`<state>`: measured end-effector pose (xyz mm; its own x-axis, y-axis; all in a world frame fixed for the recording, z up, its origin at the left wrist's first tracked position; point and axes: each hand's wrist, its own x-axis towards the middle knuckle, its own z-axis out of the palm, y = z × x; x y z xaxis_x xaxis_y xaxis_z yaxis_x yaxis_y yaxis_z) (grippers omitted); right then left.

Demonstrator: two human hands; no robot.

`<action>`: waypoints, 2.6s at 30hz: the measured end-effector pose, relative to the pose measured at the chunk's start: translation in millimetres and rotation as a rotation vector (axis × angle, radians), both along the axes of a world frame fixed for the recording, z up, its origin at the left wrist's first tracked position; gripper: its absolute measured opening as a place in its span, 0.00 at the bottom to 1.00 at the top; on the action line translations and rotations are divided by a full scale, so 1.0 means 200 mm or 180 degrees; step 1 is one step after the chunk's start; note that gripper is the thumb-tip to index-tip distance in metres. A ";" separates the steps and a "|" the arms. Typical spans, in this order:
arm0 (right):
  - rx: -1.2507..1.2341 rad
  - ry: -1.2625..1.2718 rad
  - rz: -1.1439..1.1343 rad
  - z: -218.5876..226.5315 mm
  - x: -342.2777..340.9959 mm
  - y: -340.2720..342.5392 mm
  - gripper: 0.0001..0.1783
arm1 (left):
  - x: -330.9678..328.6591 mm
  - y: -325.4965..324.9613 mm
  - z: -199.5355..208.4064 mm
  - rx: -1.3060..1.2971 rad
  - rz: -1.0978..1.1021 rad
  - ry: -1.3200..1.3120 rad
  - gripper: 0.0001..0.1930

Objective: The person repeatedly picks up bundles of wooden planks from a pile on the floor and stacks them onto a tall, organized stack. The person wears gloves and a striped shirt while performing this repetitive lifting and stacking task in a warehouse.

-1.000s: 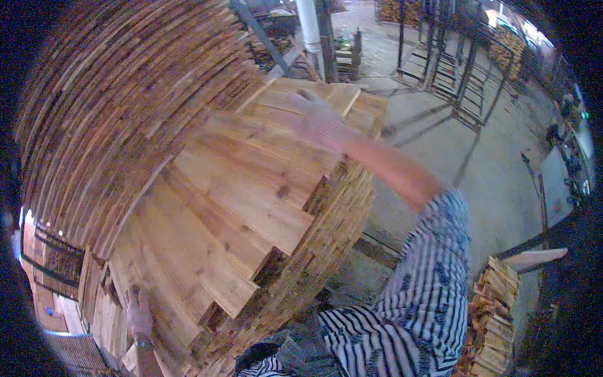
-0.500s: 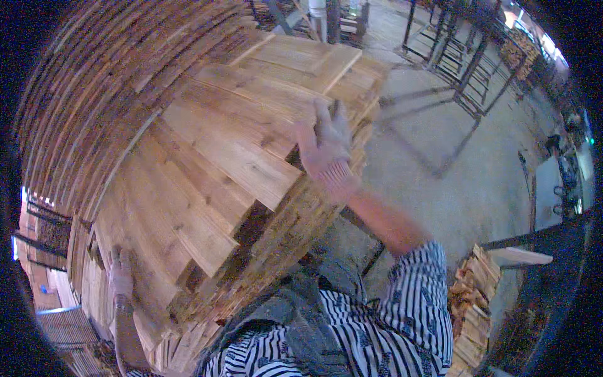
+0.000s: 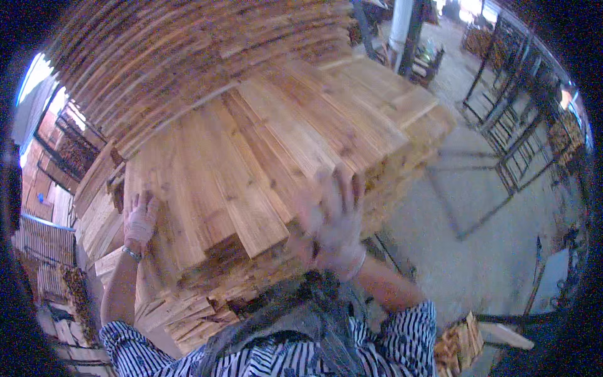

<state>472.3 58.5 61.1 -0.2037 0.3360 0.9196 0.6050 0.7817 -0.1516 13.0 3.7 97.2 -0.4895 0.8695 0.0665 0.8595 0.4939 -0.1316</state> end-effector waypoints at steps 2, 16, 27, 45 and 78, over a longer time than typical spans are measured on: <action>0.0310 -0.0450 0.0337 0.01 -0.10 -0.03 0.27 | 0.09 0.03 0.06 -0.0013 0.0020 -0.0097 0.39; 0.0062 -0.1034 0.1325 0.15 -0.41 -0.11 0.33 | 0.13 0.03 0.09 0.0347 -0.0151 -0.0123 0.34; -0.0271 -0.1220 0.1901 0.19 -0.45 -0.25 0.32 | 0.27 -0.31 0.17 0.2059 -0.0736 -0.2818 0.21; -0.2059 -0.4300 0.4892 -1.07 0.05 -0.03 0.24 | 1.11 -0.50 -0.07 0.3500 -0.0309 0.0737 0.33; -0.3143 -0.7189 0.3069 -1.68 -0.88 -1.38 0.26 | 2.88 -3.21 -2.53 0.5603 0.7979 -0.2998 0.45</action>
